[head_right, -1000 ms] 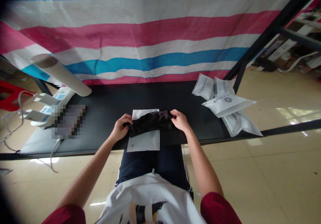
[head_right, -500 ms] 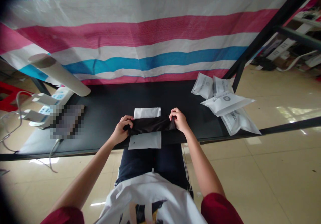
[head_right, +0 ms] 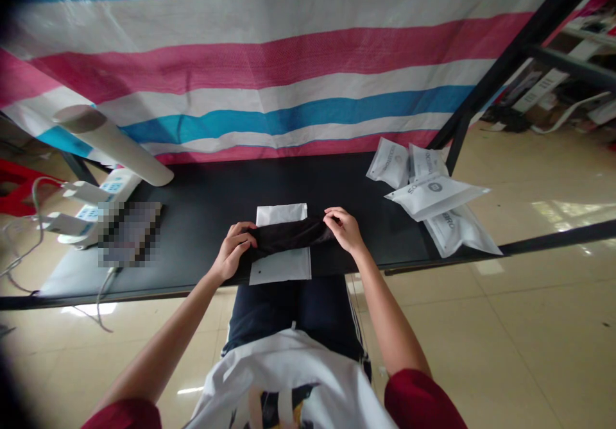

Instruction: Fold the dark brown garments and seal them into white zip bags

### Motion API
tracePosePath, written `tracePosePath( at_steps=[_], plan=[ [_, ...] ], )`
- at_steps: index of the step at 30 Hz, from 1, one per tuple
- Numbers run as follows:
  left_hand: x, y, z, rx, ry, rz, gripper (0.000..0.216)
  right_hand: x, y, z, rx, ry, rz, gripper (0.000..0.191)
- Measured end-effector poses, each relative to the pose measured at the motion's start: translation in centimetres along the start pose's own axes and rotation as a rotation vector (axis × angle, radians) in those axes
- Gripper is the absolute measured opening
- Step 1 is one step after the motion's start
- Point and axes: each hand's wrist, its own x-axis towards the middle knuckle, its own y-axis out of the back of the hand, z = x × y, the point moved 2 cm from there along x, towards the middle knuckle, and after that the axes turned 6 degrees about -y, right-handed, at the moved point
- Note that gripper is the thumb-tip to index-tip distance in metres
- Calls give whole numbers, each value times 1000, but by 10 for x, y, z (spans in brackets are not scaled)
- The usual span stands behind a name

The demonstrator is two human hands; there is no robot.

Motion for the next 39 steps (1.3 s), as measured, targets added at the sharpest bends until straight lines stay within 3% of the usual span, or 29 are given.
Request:
tracePosePath(
  at_steps=[1,5,7,9,15,17,20,23,26,31,34,36,39],
  plan=[
    [0,-1,-1,22,15,15,27,0,0,0,-21,-24,-2,20],
    [1,-6,-8,156,44,73,20,0,-2,1,-76,-40,-20,47],
    [3,-6,-13,233,47,59,37,0,-4,1,-116,-34,-27,50],
    [8,-3,-18,311,57,11,43,1,-6,0,-202,-33,-13,48],
    [41,4,-14,413,47,-94,28,10,-13,-1,-546,-56,98,18],
    [51,7,-5,386,61,-100,22,18,-11,-2,-528,-77,153,20],
    [54,13,16,247,113,-32,22,35,-3,-7,-269,-109,205,25],
    [41,16,40,22,125,128,23,54,5,-19,57,-103,265,33],
    [17,9,66,-152,109,206,23,74,-2,-36,192,-63,296,39],
    [-23,-22,104,-109,84,147,26,94,-49,-53,181,46,108,29],
    [-41,-43,113,-84,92,76,24,93,-80,-49,65,75,-78,22],
    [-49,-53,111,-68,80,2,25,90,-94,-43,-42,98,-127,17],
    [-56,-61,101,33,-4,-123,57,84,-101,-36,-135,136,-110,12]
  ],
)
